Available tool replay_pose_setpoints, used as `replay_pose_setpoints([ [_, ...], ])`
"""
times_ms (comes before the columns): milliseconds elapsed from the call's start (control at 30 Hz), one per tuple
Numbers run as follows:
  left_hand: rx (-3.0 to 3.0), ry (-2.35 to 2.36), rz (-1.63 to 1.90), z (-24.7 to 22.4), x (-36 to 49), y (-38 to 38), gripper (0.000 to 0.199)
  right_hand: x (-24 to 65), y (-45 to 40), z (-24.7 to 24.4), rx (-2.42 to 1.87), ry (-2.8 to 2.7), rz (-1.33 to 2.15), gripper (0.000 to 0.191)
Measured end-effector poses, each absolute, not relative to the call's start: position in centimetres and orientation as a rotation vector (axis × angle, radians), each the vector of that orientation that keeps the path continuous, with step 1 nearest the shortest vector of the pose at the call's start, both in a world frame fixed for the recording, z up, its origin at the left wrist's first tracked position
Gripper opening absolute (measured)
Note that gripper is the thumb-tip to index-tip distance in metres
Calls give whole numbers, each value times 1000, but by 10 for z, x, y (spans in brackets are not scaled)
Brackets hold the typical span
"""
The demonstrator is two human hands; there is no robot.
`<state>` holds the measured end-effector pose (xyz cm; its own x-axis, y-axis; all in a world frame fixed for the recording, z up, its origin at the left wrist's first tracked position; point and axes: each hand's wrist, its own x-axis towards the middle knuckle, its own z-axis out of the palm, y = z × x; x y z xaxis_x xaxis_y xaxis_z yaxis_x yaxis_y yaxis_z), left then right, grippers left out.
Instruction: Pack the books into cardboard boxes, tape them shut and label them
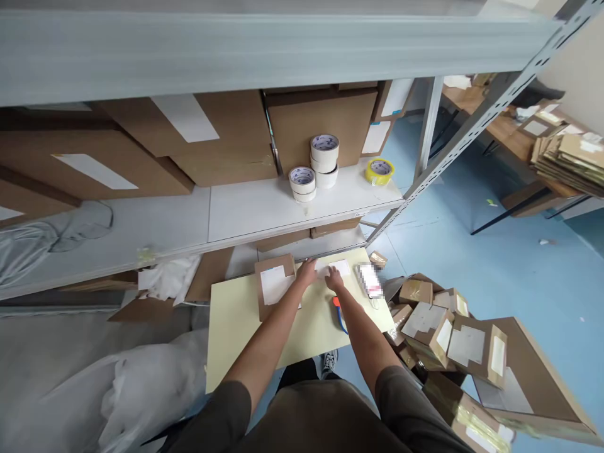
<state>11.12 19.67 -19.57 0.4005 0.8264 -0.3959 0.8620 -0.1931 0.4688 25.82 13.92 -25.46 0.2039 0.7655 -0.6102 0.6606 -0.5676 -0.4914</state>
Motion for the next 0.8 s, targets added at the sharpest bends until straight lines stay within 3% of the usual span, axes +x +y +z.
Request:
replay_pose_setpoints([
  [200,1993,1450,-303,-241,130,232,43,250,142,-277,-2494,-1920,1329,89],
  [367,2016,1525,-329,-255,131,235,34,252,134,-282,-2480,-1997,1281,100],
  [533,1988,1548,-374,-259,128,228,30,255,133,-284,-2413,-1896,1296,93],
  [800,1918,1444,-290,-243,117,226,17,277,129,-290,-2112,-1231,1099,62],
])
